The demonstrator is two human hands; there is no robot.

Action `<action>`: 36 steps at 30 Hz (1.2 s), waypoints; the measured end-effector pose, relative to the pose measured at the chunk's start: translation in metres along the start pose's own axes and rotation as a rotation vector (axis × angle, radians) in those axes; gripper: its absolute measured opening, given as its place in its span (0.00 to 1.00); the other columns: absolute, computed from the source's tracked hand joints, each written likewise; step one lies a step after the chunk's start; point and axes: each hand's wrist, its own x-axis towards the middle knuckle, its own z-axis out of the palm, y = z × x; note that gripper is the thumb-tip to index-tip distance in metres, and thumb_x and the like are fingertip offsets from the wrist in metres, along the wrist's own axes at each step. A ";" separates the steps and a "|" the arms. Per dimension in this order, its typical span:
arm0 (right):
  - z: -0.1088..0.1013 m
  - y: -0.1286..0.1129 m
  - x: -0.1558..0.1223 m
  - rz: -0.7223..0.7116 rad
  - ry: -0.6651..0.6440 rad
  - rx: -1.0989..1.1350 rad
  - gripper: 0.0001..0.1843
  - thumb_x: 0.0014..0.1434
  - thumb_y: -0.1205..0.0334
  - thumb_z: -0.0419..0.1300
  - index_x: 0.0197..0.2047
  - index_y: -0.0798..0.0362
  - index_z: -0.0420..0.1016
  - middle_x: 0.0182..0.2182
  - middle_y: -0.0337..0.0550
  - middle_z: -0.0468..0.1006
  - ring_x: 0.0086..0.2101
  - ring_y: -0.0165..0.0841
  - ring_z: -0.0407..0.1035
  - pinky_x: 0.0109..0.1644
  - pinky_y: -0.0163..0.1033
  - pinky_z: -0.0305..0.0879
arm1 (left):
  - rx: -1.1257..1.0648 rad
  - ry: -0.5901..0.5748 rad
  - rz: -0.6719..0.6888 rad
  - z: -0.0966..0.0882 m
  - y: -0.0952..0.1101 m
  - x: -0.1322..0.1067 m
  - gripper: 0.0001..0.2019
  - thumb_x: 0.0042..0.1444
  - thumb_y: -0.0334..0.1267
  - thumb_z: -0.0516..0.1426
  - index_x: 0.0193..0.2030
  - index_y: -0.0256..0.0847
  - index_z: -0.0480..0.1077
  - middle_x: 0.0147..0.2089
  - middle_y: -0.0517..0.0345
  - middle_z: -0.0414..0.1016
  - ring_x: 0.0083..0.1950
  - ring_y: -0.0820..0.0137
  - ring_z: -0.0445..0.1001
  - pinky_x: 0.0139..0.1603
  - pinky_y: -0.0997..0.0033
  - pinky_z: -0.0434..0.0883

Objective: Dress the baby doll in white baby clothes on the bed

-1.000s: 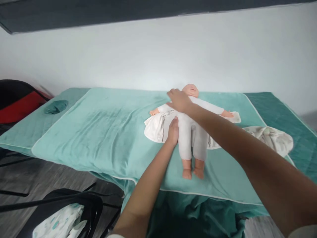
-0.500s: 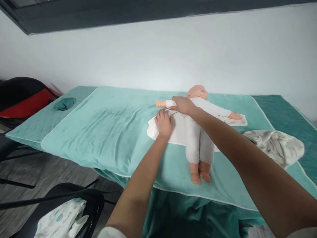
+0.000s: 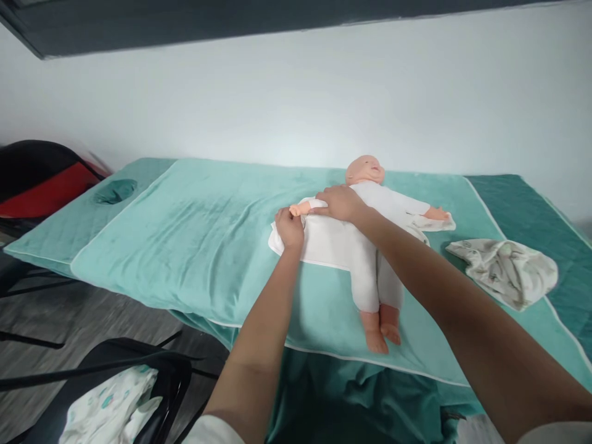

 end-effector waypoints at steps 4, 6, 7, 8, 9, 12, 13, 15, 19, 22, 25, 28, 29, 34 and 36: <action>0.002 0.001 -0.004 0.005 -0.034 -0.067 0.35 0.69 0.33 0.44 0.51 0.51 0.79 0.45 0.56 0.82 0.47 0.50 0.73 0.49 0.49 0.59 | -0.073 0.039 -0.037 -0.001 -0.001 0.001 0.09 0.65 0.34 0.51 0.42 0.41 0.73 0.46 0.49 0.77 0.52 0.61 0.72 0.58 0.61 0.68; 0.004 0.001 -0.004 0.010 -0.066 -0.120 0.31 0.69 0.36 0.48 0.51 0.52 0.80 0.45 0.56 0.82 0.47 0.50 0.73 0.49 0.50 0.59 | -0.098 0.059 -0.049 -0.002 0.000 0.001 0.09 0.67 0.37 0.51 0.41 0.41 0.72 0.45 0.50 0.76 0.50 0.62 0.73 0.57 0.61 0.68; 0.006 0.001 -0.004 0.013 -0.076 -0.143 0.30 0.69 0.37 0.49 0.51 0.52 0.80 0.45 0.57 0.82 0.47 0.51 0.73 0.49 0.50 0.59 | -0.104 0.068 -0.043 -0.002 0.000 0.000 0.10 0.68 0.38 0.51 0.40 0.41 0.72 0.45 0.50 0.76 0.50 0.62 0.73 0.57 0.61 0.68; 0.009 0.001 -0.003 0.017 -0.080 -0.162 0.29 0.69 0.38 0.50 0.51 0.52 0.80 0.45 0.57 0.82 0.48 0.51 0.73 0.49 0.50 0.60 | -0.103 0.075 -0.025 -0.002 0.000 0.000 0.10 0.68 0.39 0.51 0.40 0.41 0.71 0.44 0.49 0.75 0.50 0.62 0.72 0.56 0.61 0.68; 0.011 0.000 -0.002 0.023 -0.076 -0.174 0.29 0.69 0.38 0.50 0.52 0.53 0.79 0.45 0.58 0.82 0.48 0.51 0.73 0.49 0.51 0.60 | -0.090 0.076 0.004 -0.003 0.001 -0.001 0.09 0.68 0.39 0.51 0.40 0.41 0.71 0.44 0.49 0.75 0.50 0.61 0.72 0.56 0.61 0.68; 0.017 -0.002 0.002 0.053 -0.059 -0.174 0.30 0.70 0.38 0.49 0.54 0.53 0.78 0.46 0.58 0.81 0.48 0.50 0.73 0.50 0.50 0.60 | 0.024 0.039 0.140 -0.003 0.003 -0.005 0.10 0.69 0.38 0.51 0.39 0.43 0.71 0.45 0.49 0.74 0.51 0.60 0.70 0.57 0.59 0.66; 0.019 -0.002 0.003 0.062 -0.055 -0.170 0.30 0.70 0.38 0.48 0.54 0.53 0.78 0.47 0.58 0.81 0.48 0.50 0.72 0.50 0.50 0.60 | 0.070 0.023 0.190 -0.003 0.005 -0.006 0.09 0.69 0.37 0.51 0.39 0.43 0.71 0.45 0.49 0.74 0.51 0.60 0.69 0.58 0.59 0.66; 0.021 -0.004 0.005 0.078 -0.048 -0.161 0.31 0.71 0.38 0.47 0.55 0.53 0.78 0.47 0.59 0.81 0.48 0.50 0.72 0.51 0.50 0.60 | 0.150 -0.002 0.273 -0.003 0.007 -0.010 0.09 0.69 0.34 0.51 0.42 0.42 0.73 0.48 0.48 0.75 0.52 0.59 0.69 0.57 0.58 0.65; 0.022 -0.007 0.008 0.108 -0.015 -0.135 0.34 0.72 0.37 0.43 0.57 0.53 0.77 0.48 0.59 0.80 0.49 0.50 0.72 0.52 0.51 0.59 | 0.287 -0.036 0.354 -0.003 0.012 -0.016 0.09 0.69 0.34 0.52 0.43 0.43 0.74 0.51 0.47 0.77 0.52 0.56 0.69 0.53 0.56 0.63; 0.022 -0.008 0.008 0.120 0.007 -0.116 0.34 0.72 0.36 0.43 0.56 0.53 0.77 0.48 0.59 0.81 0.50 0.51 0.73 0.53 0.52 0.59 | 0.348 -0.019 0.360 -0.003 0.014 -0.020 0.10 0.70 0.37 0.52 0.42 0.43 0.74 0.51 0.46 0.78 0.52 0.55 0.69 0.52 0.54 0.60; 0.023 -0.010 0.009 0.138 0.018 -0.118 0.30 0.72 0.40 0.46 0.55 0.54 0.77 0.48 0.59 0.81 0.50 0.51 0.73 0.52 0.51 0.59 | 0.372 -0.011 0.384 -0.003 0.016 -0.021 0.10 0.70 0.38 0.52 0.42 0.42 0.75 0.52 0.46 0.78 0.52 0.55 0.69 0.51 0.54 0.59; 0.024 -0.011 0.010 0.138 0.019 -0.125 0.24 0.71 0.45 0.51 0.54 0.55 0.77 0.48 0.59 0.81 0.50 0.51 0.72 0.52 0.51 0.59 | 0.372 -0.043 0.469 -0.002 0.016 -0.021 0.11 0.70 0.38 0.51 0.42 0.42 0.75 0.51 0.45 0.78 0.51 0.56 0.69 0.49 0.55 0.60; 0.024 -0.012 0.010 0.140 0.021 -0.127 0.22 0.71 0.48 0.52 0.54 0.55 0.76 0.48 0.59 0.81 0.50 0.51 0.73 0.52 0.50 0.59 | 0.363 -0.058 0.506 -0.002 0.016 -0.021 0.12 0.70 0.38 0.50 0.42 0.42 0.75 0.50 0.44 0.78 0.50 0.56 0.69 0.49 0.56 0.60; 0.023 -0.017 0.010 0.164 0.012 -0.155 0.14 0.67 0.67 0.53 0.52 0.58 0.74 0.48 0.59 0.81 0.50 0.49 0.73 0.51 0.48 0.59 | 0.295 -0.150 0.692 0.004 0.016 -0.023 0.17 0.73 0.39 0.46 0.42 0.41 0.75 0.46 0.45 0.77 0.47 0.59 0.70 0.50 0.59 0.63; 0.024 -0.019 0.011 0.172 0.008 -0.159 0.15 0.64 0.69 0.56 0.53 0.59 0.72 0.47 0.60 0.81 0.49 0.50 0.74 0.51 0.48 0.59 | 0.287 -0.181 0.724 0.006 0.016 -0.024 0.18 0.73 0.39 0.44 0.43 0.41 0.74 0.45 0.46 0.77 0.46 0.60 0.71 0.50 0.59 0.64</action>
